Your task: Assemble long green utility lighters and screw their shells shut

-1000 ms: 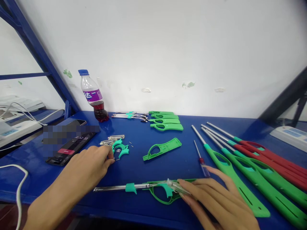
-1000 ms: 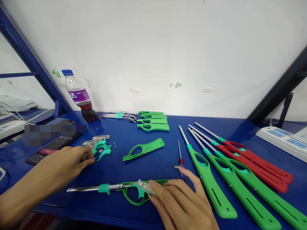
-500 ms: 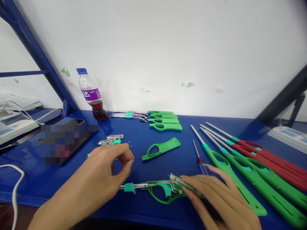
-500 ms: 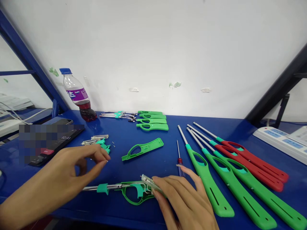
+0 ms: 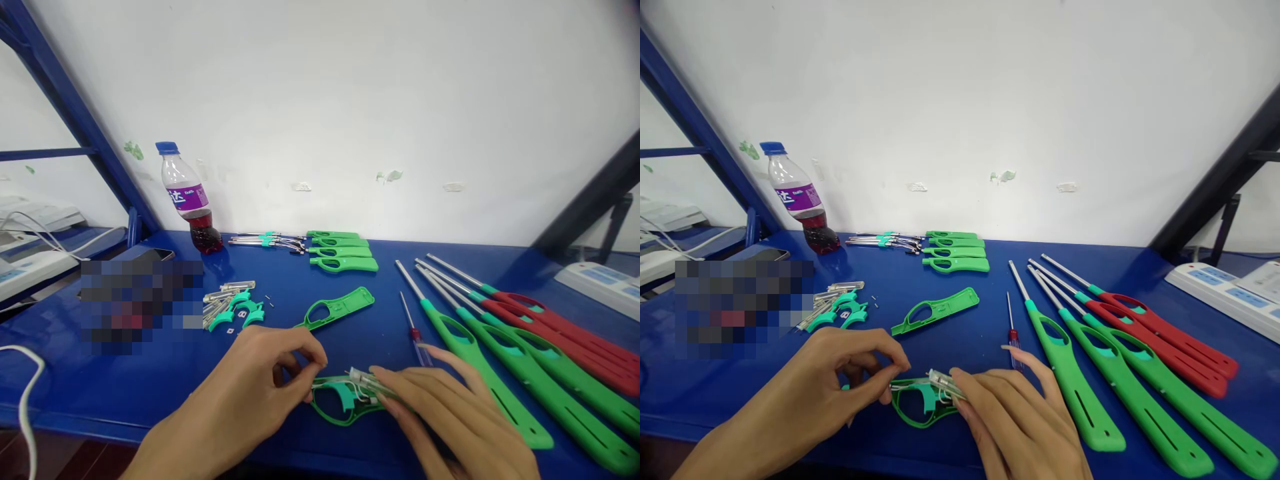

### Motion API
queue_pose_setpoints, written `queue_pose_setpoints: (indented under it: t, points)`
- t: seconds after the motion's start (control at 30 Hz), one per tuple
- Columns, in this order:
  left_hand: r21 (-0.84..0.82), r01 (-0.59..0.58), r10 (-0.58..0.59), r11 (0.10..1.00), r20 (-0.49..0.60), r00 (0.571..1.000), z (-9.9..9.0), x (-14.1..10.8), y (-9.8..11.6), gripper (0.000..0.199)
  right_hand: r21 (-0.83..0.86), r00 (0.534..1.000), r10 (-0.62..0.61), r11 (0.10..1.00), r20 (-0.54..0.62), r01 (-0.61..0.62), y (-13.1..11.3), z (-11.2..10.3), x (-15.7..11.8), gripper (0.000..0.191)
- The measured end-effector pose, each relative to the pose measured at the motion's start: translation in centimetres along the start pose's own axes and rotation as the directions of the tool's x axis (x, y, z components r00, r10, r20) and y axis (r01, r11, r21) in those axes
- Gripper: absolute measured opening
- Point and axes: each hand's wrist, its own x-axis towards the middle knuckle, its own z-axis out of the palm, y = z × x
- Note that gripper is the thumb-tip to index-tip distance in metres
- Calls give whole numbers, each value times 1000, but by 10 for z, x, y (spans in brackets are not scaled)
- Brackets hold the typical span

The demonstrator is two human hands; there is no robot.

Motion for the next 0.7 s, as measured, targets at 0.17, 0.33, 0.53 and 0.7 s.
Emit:
queue_pose_setpoints:
  t: [0.17,0.33,0.53,0.7]
  points:
    - [-1,-116,116,993,-77,990,2,1,3,18,-18,999,8,1000,39,-7,1,-1,-1,36]
    - [-30,-177,173,984,-100,980,8,3,-1,27,-17,1000,-4,1000,22,4,2,-1,-2,35]
    - [-101,-116,104,988,-121,987,15,4,-1,25,-8,1000,20,1000,1,-20,0,-1,-1,32]
    - [-176,-24,10,984,-84,996,17,4,5,17,23,1000,3,1000,-1,-3,0,-2,0,35]
